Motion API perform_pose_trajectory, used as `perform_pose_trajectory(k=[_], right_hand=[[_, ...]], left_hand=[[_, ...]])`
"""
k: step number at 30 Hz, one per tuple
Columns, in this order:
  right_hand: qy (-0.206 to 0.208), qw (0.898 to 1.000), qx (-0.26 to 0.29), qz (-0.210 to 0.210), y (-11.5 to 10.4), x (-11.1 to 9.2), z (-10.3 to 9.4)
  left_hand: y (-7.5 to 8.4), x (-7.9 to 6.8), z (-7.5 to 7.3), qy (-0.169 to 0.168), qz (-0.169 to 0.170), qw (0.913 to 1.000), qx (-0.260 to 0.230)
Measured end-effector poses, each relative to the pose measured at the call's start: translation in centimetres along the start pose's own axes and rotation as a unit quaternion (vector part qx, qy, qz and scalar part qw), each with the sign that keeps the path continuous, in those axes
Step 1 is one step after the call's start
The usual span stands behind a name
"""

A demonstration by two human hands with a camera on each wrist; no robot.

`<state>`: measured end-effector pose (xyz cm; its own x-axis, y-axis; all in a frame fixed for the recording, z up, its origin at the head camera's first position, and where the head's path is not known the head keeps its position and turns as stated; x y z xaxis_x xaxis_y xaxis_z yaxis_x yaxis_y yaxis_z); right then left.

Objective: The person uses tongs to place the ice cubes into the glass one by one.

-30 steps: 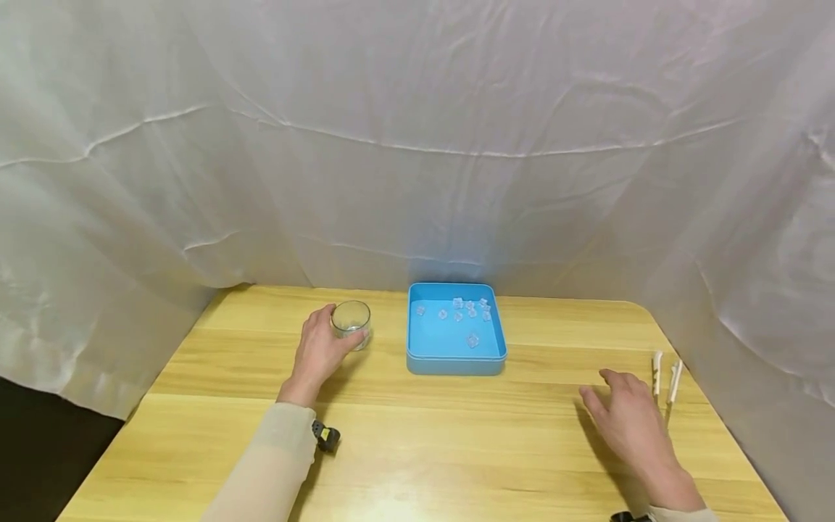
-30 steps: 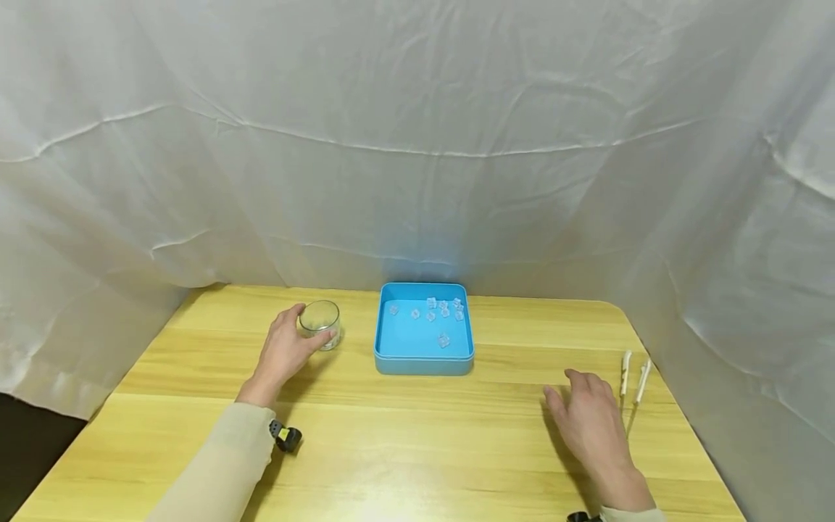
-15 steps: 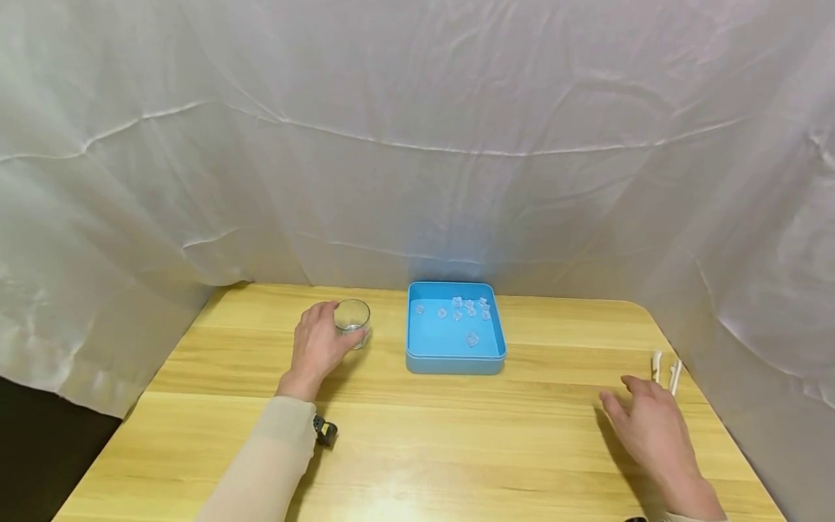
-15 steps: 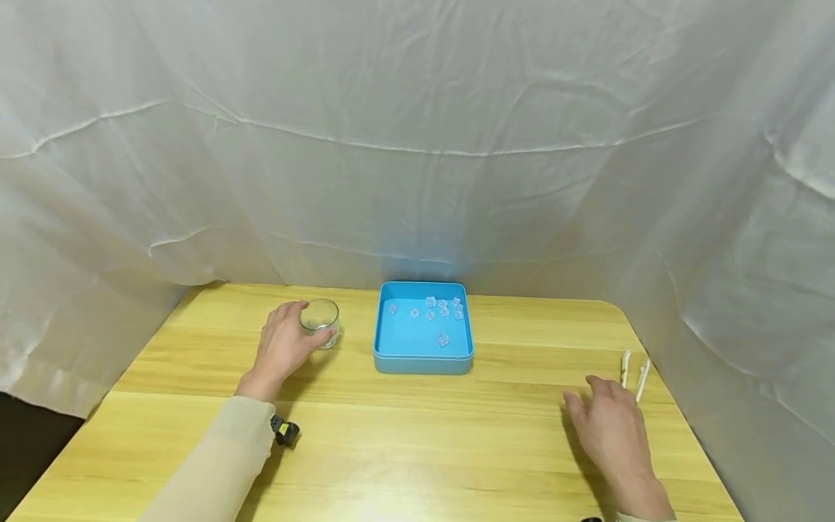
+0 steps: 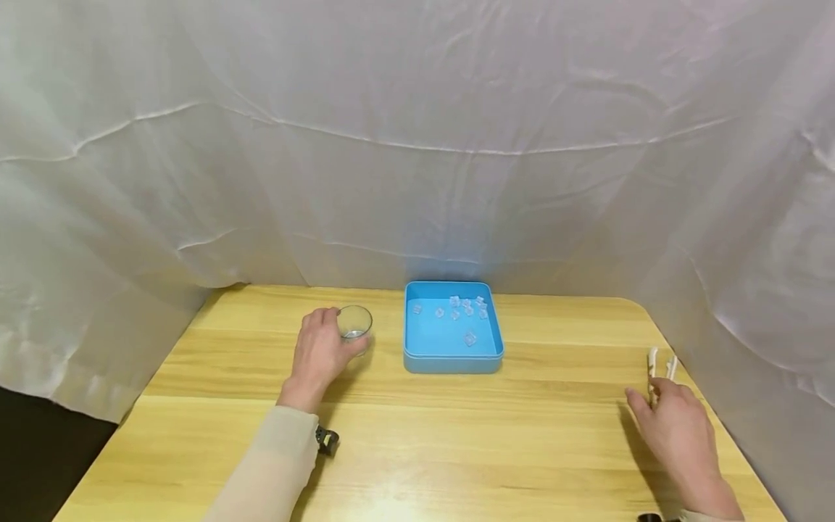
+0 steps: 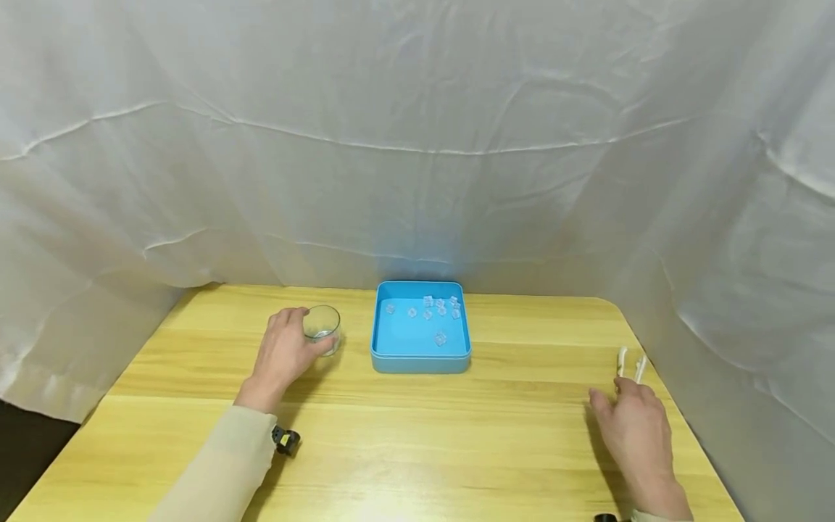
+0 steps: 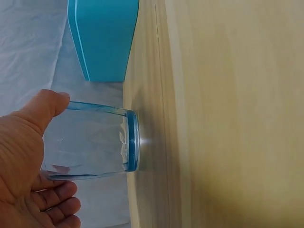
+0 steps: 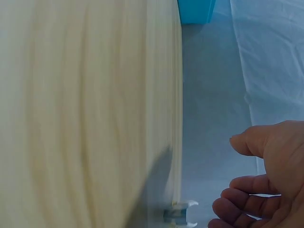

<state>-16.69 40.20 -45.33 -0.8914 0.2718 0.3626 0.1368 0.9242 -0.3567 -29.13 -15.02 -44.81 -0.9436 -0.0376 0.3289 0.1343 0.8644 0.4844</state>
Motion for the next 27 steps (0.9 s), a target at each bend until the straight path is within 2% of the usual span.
perform_pose_trajectory(k=[5,10,15,22,27], right_hand=[[-0.009,1.000,-0.001,0.010,0.3,0.4,-0.1],[-0.030,0.999,-0.007,0.044,1.1,1.0,-0.3],[-0.035,0.998,-0.024,0.052,1.6,1.7,-0.2],[-0.110,0.990,-0.041,0.075,2.3,2.6,0.6],[-0.135,0.986,-0.054,0.080,2.8,3.3,1.1]], left_hand=[[-0.2,-0.7,-0.5,-0.010,-0.011,0.9999,-0.007],[-0.1,-1.3,-0.8,-0.006,0.000,0.9998,-0.017],[-0.2,-2.1,-1.2,-0.001,-0.001,0.9997,-0.024],[0.1,-3.2,-1.3,-0.001,-0.005,0.9996,-0.027],[0.5,-3.9,-1.2,0.005,-0.008,0.9994,-0.033]])
Point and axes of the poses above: each hand's wrist, its own x-axis towards the middle knuckle, its own z-axis out of the palm, y = z × x, the point moved 5 cm from there along x, towards the middle knuckle, and after that the axes turned 5 degrees about y, right-handed, at the moved point
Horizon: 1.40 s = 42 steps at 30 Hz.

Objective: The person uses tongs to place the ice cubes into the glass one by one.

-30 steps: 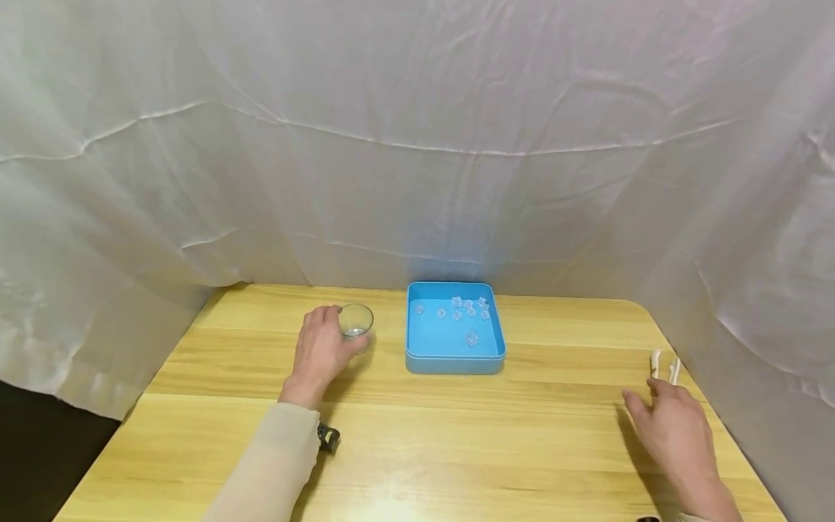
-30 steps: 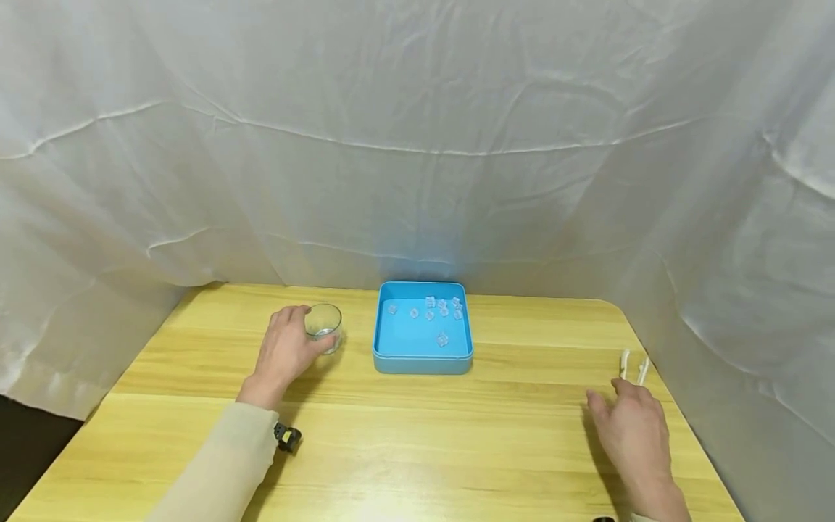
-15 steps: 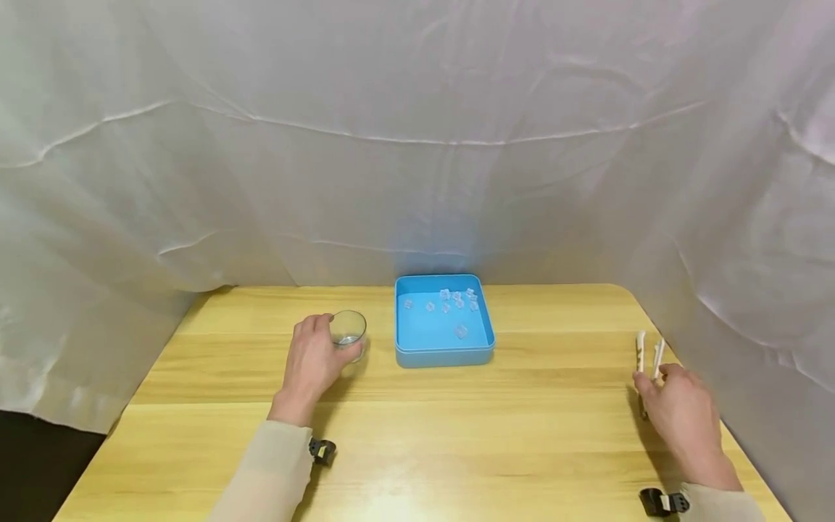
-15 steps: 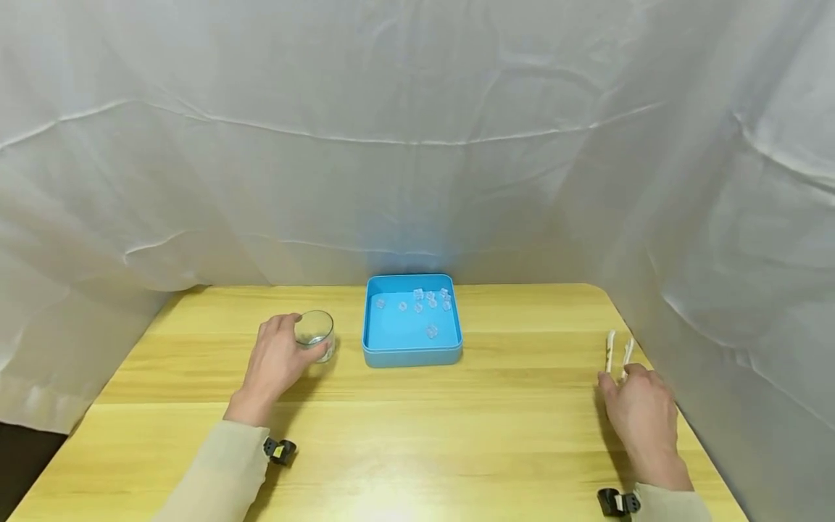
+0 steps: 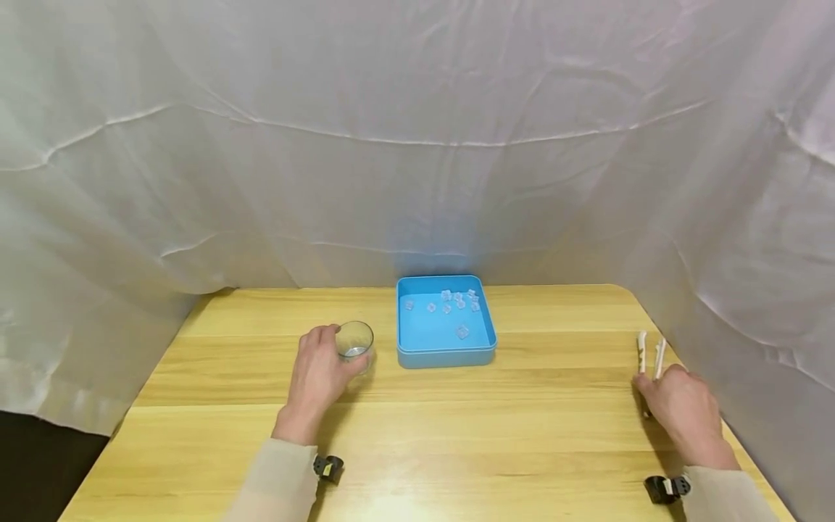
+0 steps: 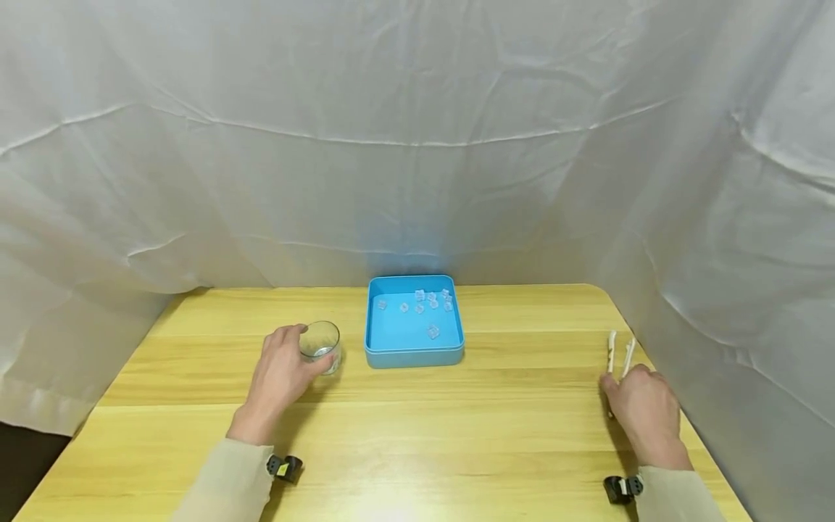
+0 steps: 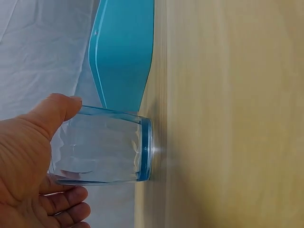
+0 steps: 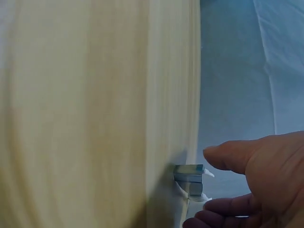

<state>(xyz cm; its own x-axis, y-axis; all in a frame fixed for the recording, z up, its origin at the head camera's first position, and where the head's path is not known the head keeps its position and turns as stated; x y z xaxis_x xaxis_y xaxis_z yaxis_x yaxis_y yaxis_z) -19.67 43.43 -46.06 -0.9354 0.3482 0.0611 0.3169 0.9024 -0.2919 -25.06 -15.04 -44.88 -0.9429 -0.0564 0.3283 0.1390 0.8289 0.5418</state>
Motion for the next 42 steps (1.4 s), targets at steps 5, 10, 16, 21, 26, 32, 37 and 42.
perform_pose_trajectory(k=[5,10,16,21,26,32,37,42], right_hand=[[-0.015,1.000,-0.009,-0.006,0.0,0.4,0.3],[-0.036,0.999,-0.025,-0.006,-0.1,0.7,0.5],[-0.056,0.998,-0.040,0.007,0.0,0.9,0.8],[-0.057,0.998,-0.041,0.010,0.2,1.1,0.9],[-0.065,0.997,-0.043,0.014,0.2,1.2,1.1],[-0.071,0.996,-0.046,0.021,0.3,1.3,1.3],[-0.077,0.996,-0.046,0.027,0.3,1.4,1.3],[-0.088,0.995,-0.048,0.026,0.3,1.3,1.3]], left_hand=[[0.3,-0.6,0.0,0.005,-0.001,1.0000,-0.001],[0.6,-1.2,0.0,0.000,-0.005,1.0000,-0.001],[1.1,-1.7,0.0,-0.008,-0.005,0.9999,-0.006],[1.5,-2.2,0.0,-0.013,0.001,0.9999,-0.004],[2.2,-2.6,0.1,-0.015,0.013,0.9998,-0.008],[3.0,-3.1,0.4,-0.017,0.020,0.9996,-0.009],[3.7,-3.5,0.8,-0.026,0.025,0.9992,-0.016],[4.6,-3.7,1.3,-0.032,0.039,0.9985,-0.022]])
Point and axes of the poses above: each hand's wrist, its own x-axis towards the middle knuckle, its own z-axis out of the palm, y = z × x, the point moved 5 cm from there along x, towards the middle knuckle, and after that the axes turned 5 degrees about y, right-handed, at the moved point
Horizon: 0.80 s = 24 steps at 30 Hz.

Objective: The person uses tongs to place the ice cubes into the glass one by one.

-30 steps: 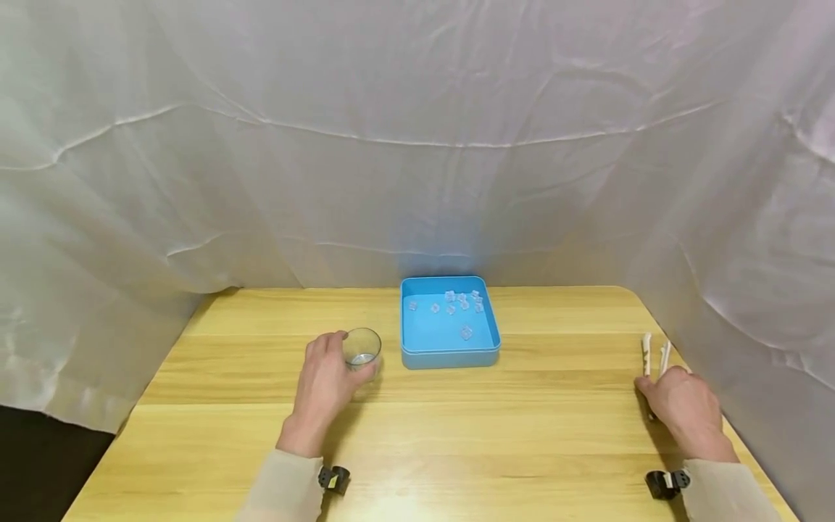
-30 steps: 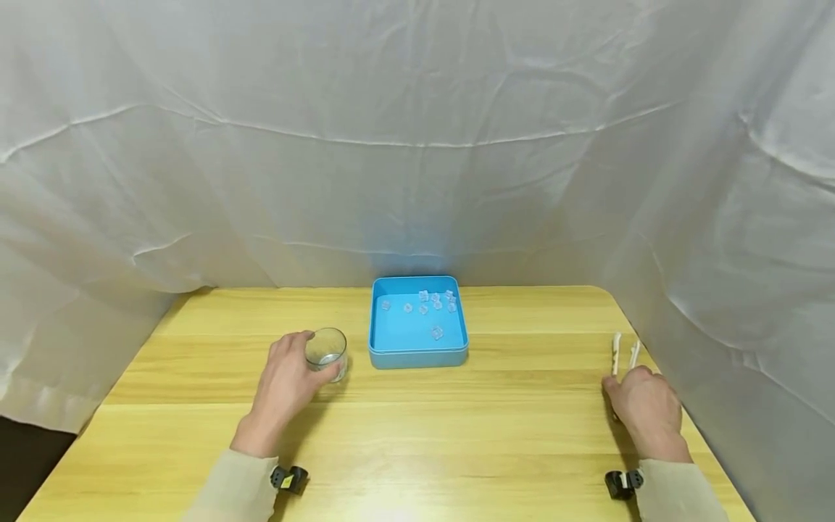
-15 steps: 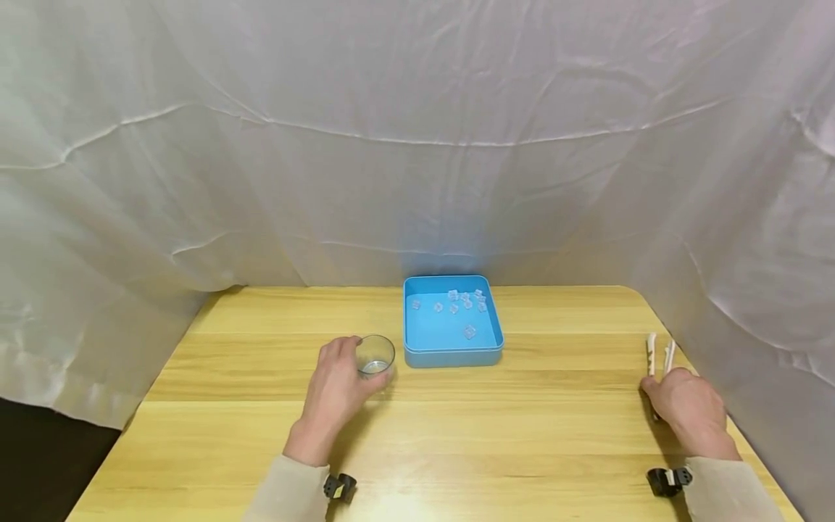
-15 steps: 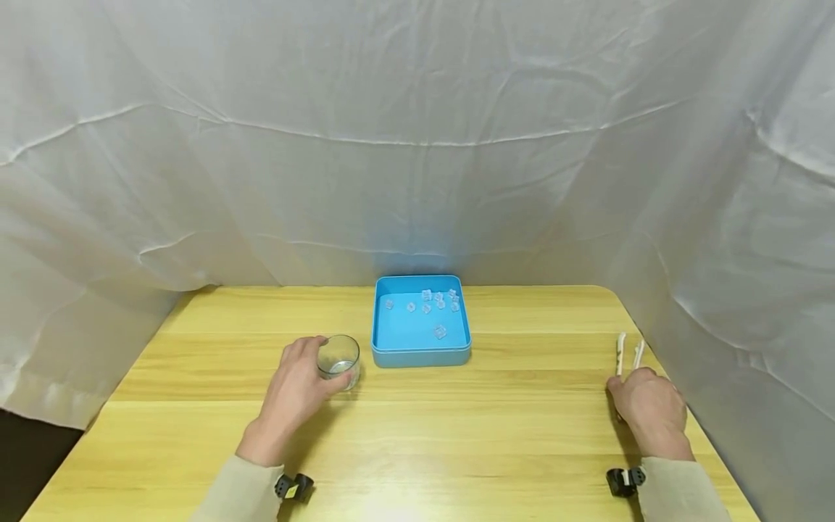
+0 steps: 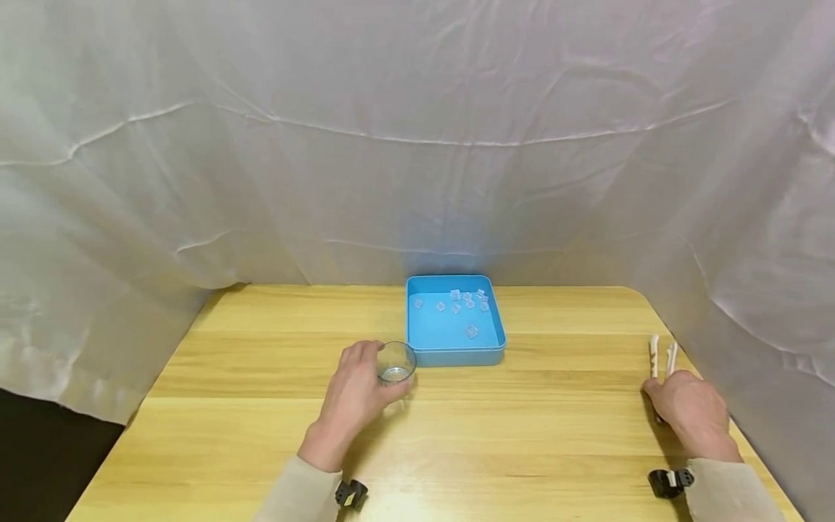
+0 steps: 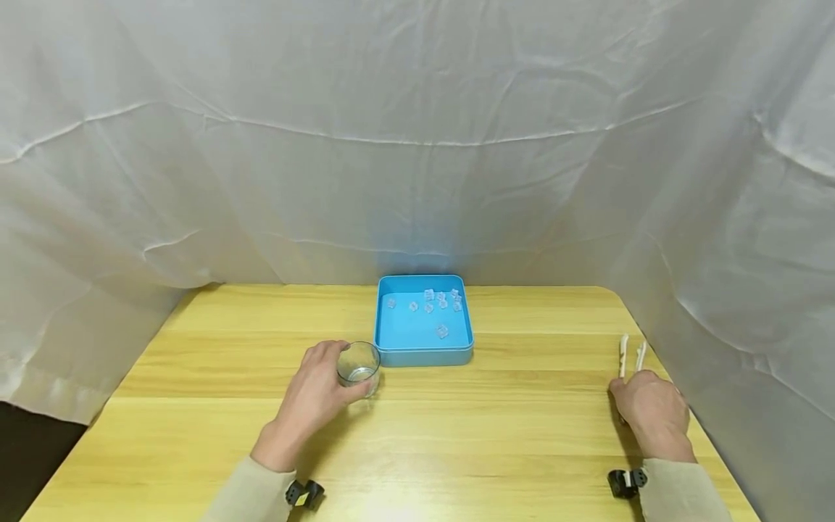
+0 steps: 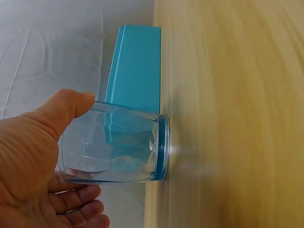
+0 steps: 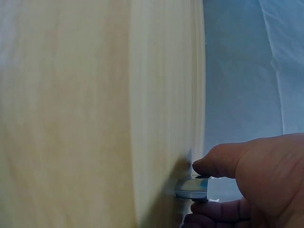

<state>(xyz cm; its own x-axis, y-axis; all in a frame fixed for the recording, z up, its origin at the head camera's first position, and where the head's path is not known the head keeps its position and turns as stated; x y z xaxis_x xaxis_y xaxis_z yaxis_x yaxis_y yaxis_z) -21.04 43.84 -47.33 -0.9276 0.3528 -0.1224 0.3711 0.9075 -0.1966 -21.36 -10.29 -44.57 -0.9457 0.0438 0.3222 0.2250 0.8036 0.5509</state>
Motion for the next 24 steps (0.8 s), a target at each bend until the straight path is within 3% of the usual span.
perform_pose_trajectory(k=[15,19,24], right_hand=[[-0.005,1.000,-0.004,0.002,-0.1,0.1,0.1],[-0.013,1.000,-0.004,0.008,-0.2,0.1,0.2],[-0.004,1.000,-0.002,0.010,-0.4,-0.1,0.0]], left_hand=[[2.6,-1.0,1.4,-0.054,0.054,0.9968,-0.023],[3.2,-1.4,1.5,-0.062,0.089,0.9941,0.001],[3.9,-1.8,1.2,-0.038,0.140,0.9885,0.043]])
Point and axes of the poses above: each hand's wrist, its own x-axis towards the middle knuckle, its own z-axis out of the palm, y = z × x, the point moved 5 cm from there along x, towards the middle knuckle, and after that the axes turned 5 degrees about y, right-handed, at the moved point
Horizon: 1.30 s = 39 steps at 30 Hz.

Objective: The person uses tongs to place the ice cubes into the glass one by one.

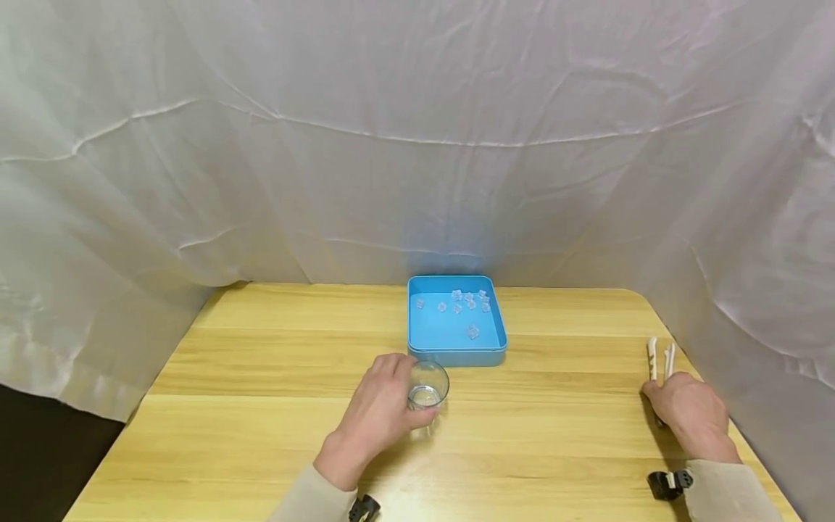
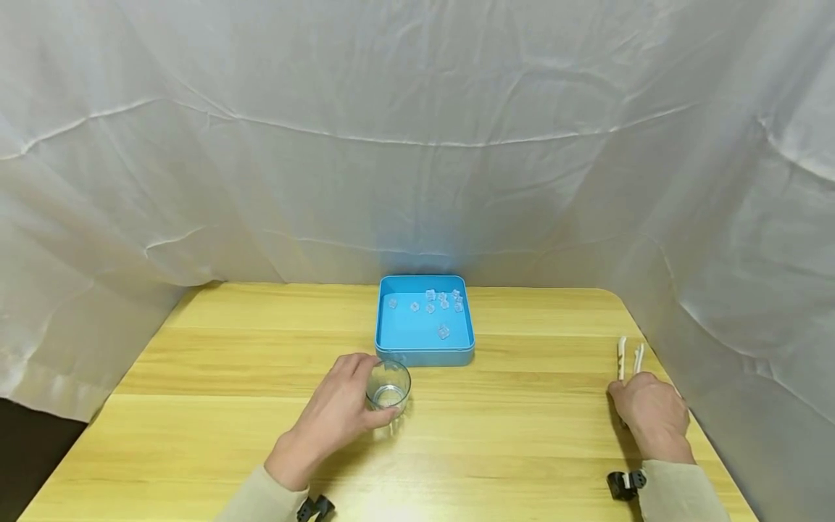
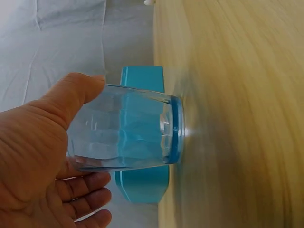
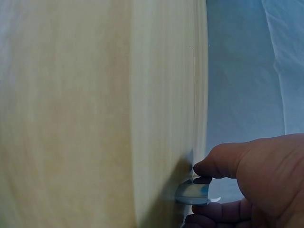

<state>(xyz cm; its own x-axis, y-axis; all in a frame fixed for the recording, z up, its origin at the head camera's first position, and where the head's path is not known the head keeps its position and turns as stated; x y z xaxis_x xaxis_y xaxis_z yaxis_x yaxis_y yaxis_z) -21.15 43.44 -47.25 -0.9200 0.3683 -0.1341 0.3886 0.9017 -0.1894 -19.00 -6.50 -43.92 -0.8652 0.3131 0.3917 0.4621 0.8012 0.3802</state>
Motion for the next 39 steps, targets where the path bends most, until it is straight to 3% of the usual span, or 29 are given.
perform_pose_trajectory(k=[7,20,28,39], right_hand=[[0.007,1.000,0.003,0.001,0.0,-0.1,-0.1],[0.018,1.000,0.010,-0.001,0.3,0.3,-0.2],[0.016,1.000,0.013,0.023,0.7,0.1,-0.5],[0.047,0.999,0.011,-0.001,0.8,-0.1,-2.0]], left_hand=[[0.6,-0.5,-0.4,0.015,0.022,0.9992,0.029],[0.5,-0.5,-0.4,0.018,0.013,0.9997,0.013],[0.4,-0.5,-0.2,0.010,0.008,0.9999,0.001],[0.4,-0.4,0.0,-0.001,0.000,1.0000,-0.008]])
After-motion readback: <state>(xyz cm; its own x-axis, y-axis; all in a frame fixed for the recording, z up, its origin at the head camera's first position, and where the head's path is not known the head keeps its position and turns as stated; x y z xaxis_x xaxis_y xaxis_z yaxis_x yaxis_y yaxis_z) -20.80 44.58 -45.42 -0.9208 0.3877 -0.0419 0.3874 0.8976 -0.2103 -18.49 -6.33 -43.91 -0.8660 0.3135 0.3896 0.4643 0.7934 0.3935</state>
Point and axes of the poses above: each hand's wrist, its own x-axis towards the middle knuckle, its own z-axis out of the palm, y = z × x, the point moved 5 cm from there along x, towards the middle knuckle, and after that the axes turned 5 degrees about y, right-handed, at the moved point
